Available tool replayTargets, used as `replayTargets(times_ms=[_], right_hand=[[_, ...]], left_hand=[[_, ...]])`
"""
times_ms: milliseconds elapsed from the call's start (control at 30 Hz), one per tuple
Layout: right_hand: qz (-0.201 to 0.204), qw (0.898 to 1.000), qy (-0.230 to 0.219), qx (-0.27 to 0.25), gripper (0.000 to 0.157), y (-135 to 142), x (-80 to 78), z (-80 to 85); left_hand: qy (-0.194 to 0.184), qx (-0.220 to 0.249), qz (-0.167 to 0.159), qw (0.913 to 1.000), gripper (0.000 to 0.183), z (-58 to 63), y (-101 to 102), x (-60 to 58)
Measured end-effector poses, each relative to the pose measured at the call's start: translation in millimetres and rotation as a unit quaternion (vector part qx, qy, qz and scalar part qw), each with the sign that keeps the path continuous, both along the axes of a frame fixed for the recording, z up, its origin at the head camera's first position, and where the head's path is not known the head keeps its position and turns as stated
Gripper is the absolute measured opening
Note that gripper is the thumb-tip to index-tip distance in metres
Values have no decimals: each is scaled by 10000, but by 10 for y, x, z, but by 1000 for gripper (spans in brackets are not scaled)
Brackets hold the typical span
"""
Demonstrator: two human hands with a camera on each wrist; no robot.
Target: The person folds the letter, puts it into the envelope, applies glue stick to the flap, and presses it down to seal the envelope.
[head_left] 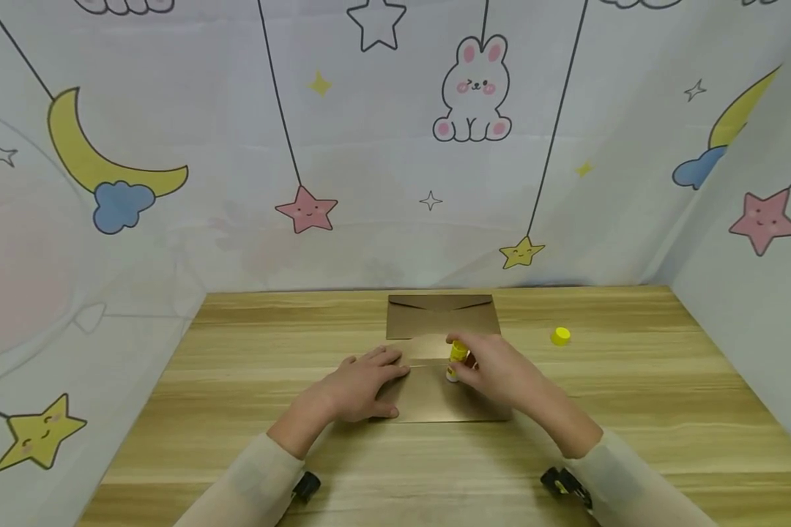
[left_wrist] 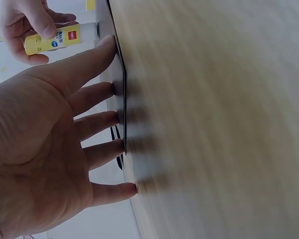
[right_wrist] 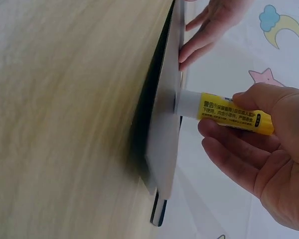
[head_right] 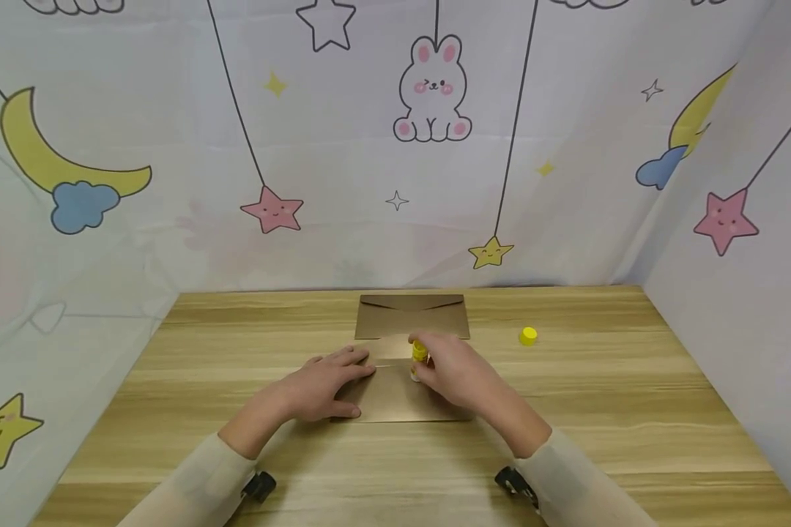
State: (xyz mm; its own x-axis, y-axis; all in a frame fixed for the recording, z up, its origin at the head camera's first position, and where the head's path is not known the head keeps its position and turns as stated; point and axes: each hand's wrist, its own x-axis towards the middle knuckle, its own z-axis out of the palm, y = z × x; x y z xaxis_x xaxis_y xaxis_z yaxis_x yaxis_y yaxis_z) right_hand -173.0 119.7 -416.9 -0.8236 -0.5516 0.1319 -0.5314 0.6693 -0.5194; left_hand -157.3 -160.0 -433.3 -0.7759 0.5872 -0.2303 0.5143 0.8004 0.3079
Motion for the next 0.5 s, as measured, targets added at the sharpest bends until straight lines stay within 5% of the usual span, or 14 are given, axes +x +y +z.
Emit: replayTargets(times_ms=[300, 500], right_hand=[[-468, 9968, -253, -593, 30, 88, 0, 93], [-652, 9833, -788, -1508, 27, 156, -32, 117]], left_hand=[[52, 51, 36, 10000, 70, 4, 6, 4], [163, 140, 3, 9998, 69, 7, 16, 8]])
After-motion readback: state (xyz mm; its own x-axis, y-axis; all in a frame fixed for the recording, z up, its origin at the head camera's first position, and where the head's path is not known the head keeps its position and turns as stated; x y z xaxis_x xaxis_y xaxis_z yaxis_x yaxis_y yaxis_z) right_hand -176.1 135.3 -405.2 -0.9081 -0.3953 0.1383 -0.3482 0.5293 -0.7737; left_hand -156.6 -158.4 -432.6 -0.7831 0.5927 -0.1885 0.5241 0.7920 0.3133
